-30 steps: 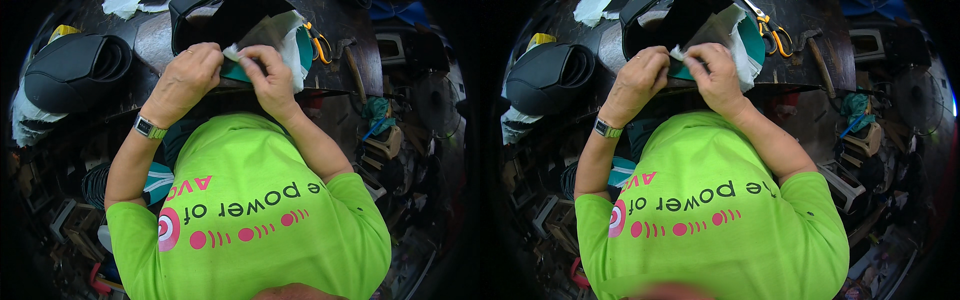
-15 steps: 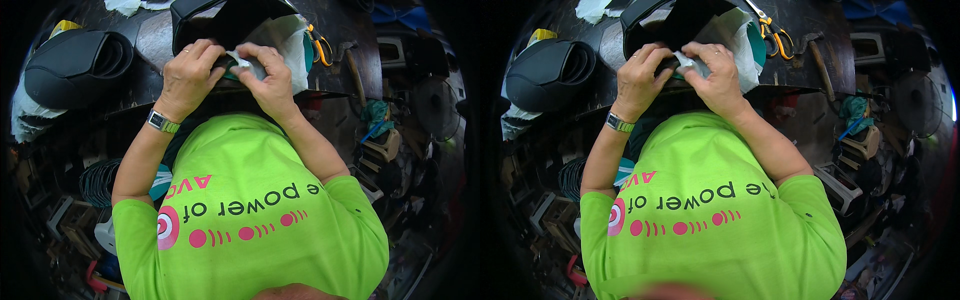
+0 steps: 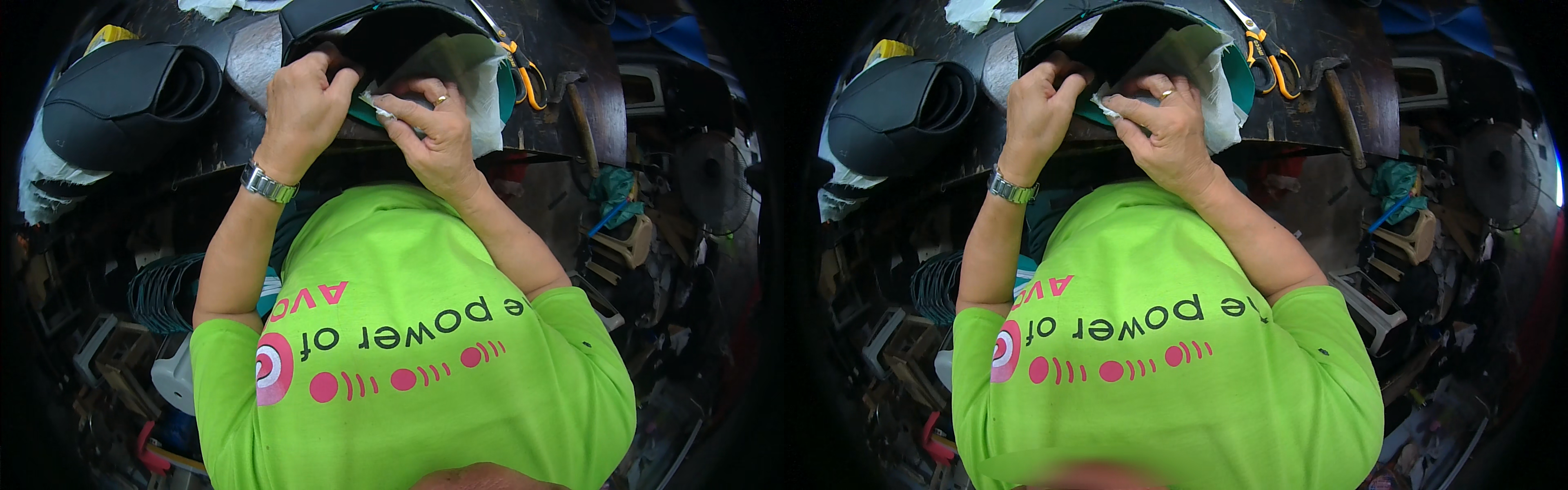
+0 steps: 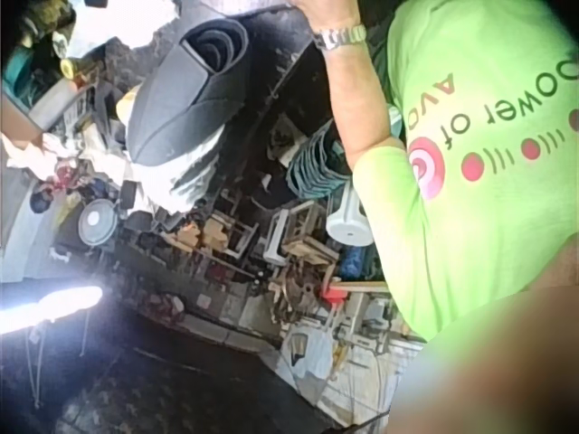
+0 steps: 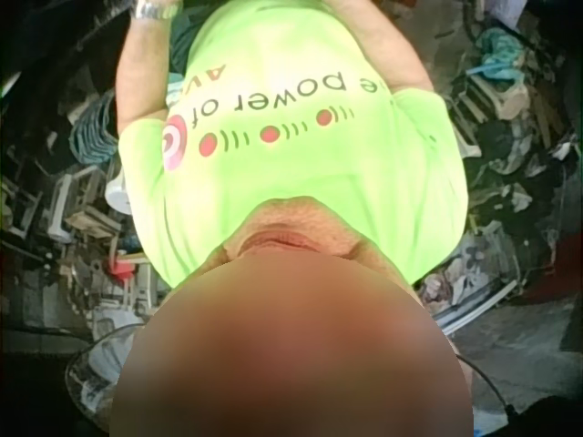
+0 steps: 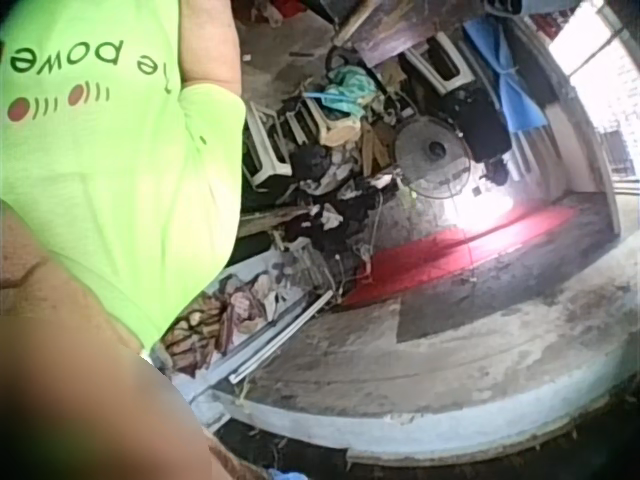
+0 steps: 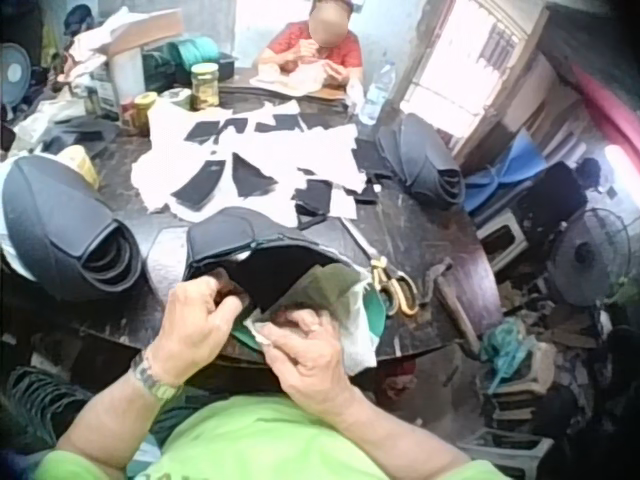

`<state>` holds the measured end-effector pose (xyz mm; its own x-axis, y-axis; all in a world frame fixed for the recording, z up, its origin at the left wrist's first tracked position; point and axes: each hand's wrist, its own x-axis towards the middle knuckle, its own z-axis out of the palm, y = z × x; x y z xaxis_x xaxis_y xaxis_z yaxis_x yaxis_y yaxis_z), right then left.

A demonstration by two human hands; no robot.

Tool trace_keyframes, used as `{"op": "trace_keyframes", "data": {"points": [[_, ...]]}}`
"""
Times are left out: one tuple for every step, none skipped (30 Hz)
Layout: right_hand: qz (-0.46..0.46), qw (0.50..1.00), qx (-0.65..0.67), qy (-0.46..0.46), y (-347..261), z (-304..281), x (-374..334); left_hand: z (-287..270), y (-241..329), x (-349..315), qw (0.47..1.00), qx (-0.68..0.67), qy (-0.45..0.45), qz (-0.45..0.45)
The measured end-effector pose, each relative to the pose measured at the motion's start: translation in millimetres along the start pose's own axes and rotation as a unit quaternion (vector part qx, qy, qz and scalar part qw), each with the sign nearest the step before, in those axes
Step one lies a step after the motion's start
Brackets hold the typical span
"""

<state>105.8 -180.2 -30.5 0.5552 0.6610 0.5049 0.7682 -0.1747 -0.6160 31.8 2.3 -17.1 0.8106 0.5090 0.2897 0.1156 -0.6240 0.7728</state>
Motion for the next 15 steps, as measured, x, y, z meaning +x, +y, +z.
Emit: {"op": "trace_keyframes", "data": {"points": [[-0.002, 1.0, 0.0, -0.002, -0.2, 0.1, 0.1, -0.4, -0.3, 0.5, 1.0, -0.005, -0.004, -0.013], [-0.004, 1.0, 0.0, -0.003, 0.1, 0.0, 0.2, -0.8, -0.6, 0.7, 1.0, -0.009, -0.002, -0.017], [0.001, 1.0, 0.01, -0.003, 0.6, -0.3, 0.1, -1.0, -0.8, 0.5, 1.0, 0.007, -0.009, 0.001], [0.006, 1.0, 0.019, -0.002, 1.5, -0.8, 0.2, -1.1, -0.9, -0.7, 0.999, 0.023, -0.01, 0.027], [0.011, 1.0, 0.029, -0.002, 2.4, -1.4, -0.1, -0.7, -1.3, -1.3, 0.998, 0.039, -0.01, 0.054], [0.026, 0.998, 0.052, -0.001, 3.2, -2.2, -0.4, -0.7, -1.7, -2.4, 0.996, 0.044, -0.009, 0.072], [0.04, 0.996, 0.075, -0.001, 3.8, -3.1, -0.9, -0.3, -2.1, -3.7, 0.995, 0.049, -0.008, 0.09], [0.058, 0.993, 0.1, 0.002, 4.1, -3.7, -1.6, 0.1, -2.9, -4.1, 0.991, 0.058, 0.002, 0.117], [0.057, 0.994, 0.092, -0.005, 4.1, -4.1, -2.3, 0.5, -3.8, -5.0, 0.99, 0.055, 0.012, 0.128], [0.058, 0.995, 0.086, -0.008, 3.7, -4.5, -3.0, 2.9, -4.9, -2.2, 0.987, 0.057, 0.031, 0.149], [0.058, 0.995, 0.078, -0.01, 3.3, -4.4, -3.5, 4.5, -6.2, 0.0, 0.982, 0.057, 0.052, 0.171], [0.057, 0.995, 0.077, -0.011, 2.9, -4.2, -3.7, 4.7, -6.8, -1.3, 0.986, 0.069, 0.043, 0.144], [0.057, 0.995, 0.075, -0.012, 2.3, -3.7, -3.8, 5.8, -7.7, -0.8, 0.99, 0.08, 0.033, 0.115], [0.055, 0.996, 0.074, -0.013, 1.8, -3.2, -3.5, 6.2, -8.1, -0.6, 0.993, 0.095, 0.007, 0.072], [0.04, 0.998, 0.054, -0.015, 1.2, -2.6, -3.1, 6.5, -8.6, 0.0, 0.997, 0.065, 0.007, 0.049]]}}
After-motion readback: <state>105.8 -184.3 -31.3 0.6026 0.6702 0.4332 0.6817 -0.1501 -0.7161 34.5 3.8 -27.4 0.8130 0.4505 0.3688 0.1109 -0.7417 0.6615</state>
